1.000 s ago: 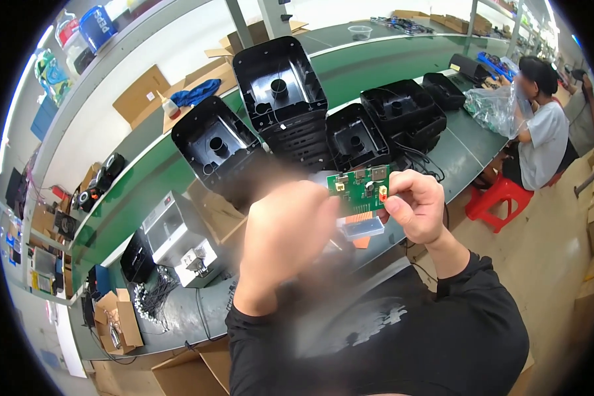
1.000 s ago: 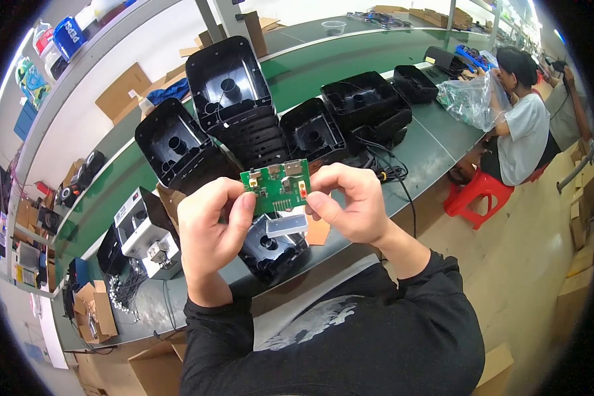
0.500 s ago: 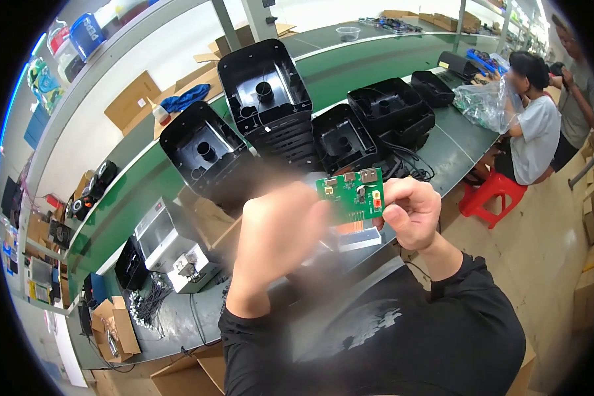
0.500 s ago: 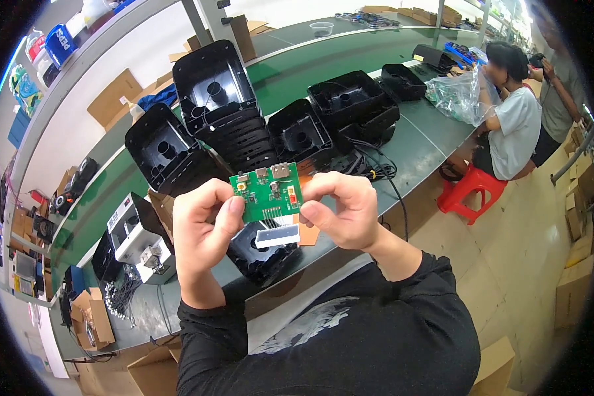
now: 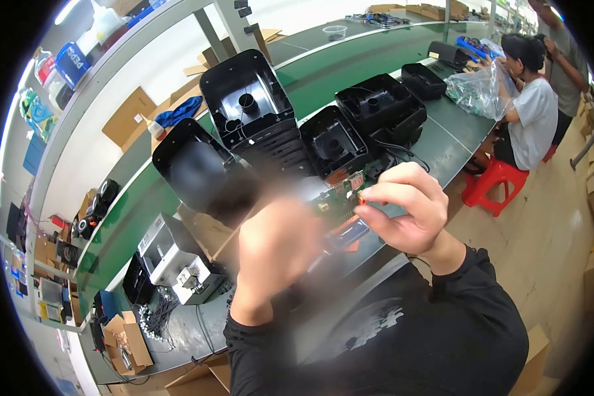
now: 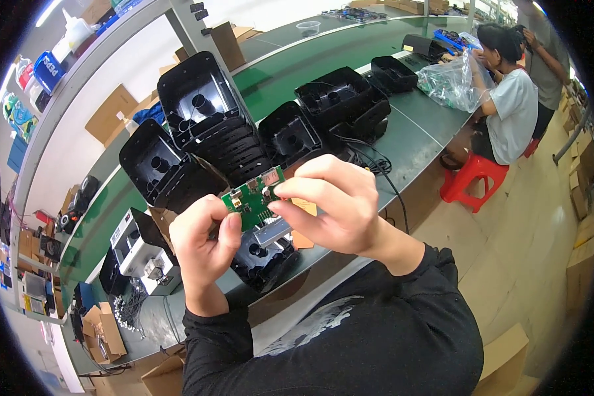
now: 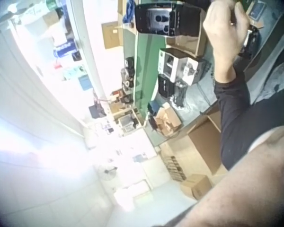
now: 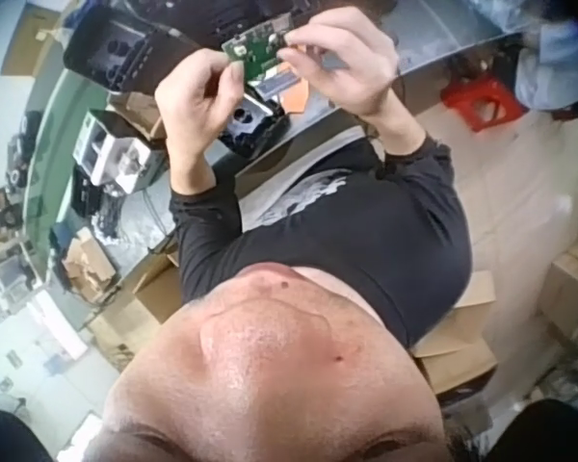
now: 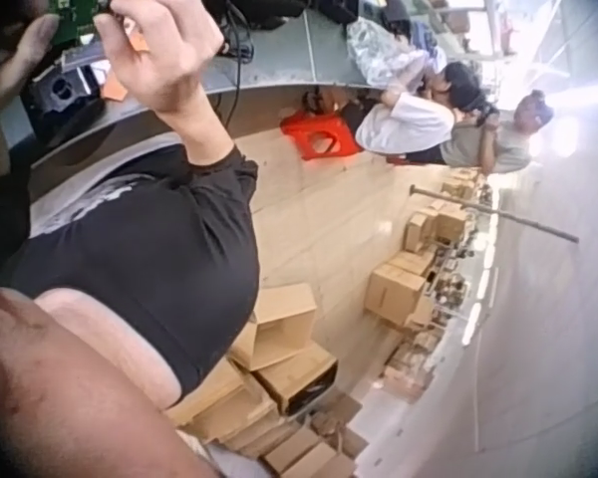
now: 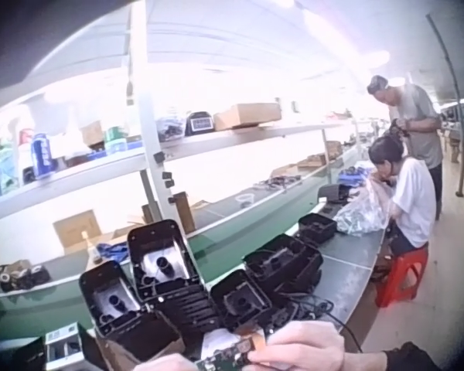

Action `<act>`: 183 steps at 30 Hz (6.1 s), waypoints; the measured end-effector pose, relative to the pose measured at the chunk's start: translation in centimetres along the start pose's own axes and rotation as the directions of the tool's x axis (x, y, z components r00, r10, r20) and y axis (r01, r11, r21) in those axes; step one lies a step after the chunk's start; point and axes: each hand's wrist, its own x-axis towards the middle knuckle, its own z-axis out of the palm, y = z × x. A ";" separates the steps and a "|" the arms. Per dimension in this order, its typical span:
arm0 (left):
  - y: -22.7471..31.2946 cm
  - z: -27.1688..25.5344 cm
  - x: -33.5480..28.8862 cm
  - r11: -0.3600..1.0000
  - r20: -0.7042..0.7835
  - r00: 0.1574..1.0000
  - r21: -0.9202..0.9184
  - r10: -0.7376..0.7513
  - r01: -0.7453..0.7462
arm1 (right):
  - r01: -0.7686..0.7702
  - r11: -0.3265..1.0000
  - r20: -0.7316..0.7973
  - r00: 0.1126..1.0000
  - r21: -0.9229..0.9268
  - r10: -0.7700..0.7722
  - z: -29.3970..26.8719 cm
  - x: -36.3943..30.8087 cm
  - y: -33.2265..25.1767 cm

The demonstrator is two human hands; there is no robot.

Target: The person assembles a circuit board into a black plastic housing component by hand.

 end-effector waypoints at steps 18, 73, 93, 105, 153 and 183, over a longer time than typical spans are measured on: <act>1.6 0.2 0.6 0.960 -0.048 0.983 0.229 0.175 -0.160 | -0.026 0.997 -0.066 0.997 0.068 0.030 -0.1 -0.8 1.7; -0.3 -6.6 1.4 0.053 -0.070 0.827 -0.991 0.558 -0.119 | -0.736 0.503 -0.107 0.605 -0.453 0.789 -9.0 -17.5 22.6; -0.2 -6.6 2.1 -0.006 -0.073 0.806 -0.996 0.587 -0.086 | -0.738 0.470 -0.071 0.568 -0.485 0.820 -9.1 -17.0 22.5; -0.1 -6.5 1.8 -0.086 -0.152 0.849 -0.988 0.506 -0.126 | -0.731 0.465 -0.064 0.567 -0.499 0.821 -9.1 -16.8 22.2; -3.9 -7.3 -1.2 0.806 0.150 0.959 -0.581 0.241 -0.112 | -0.680 0.478 0.055 0.545 -0.556 0.837 -8.7 -16.0 21.3; 0.8 -3.3 0.9 0.925 0.030 0.980 0.339 -0.195 0.173 | -0.585 0.478 0.148 0.520 -0.655 0.841 -8.8 -16.1 22.0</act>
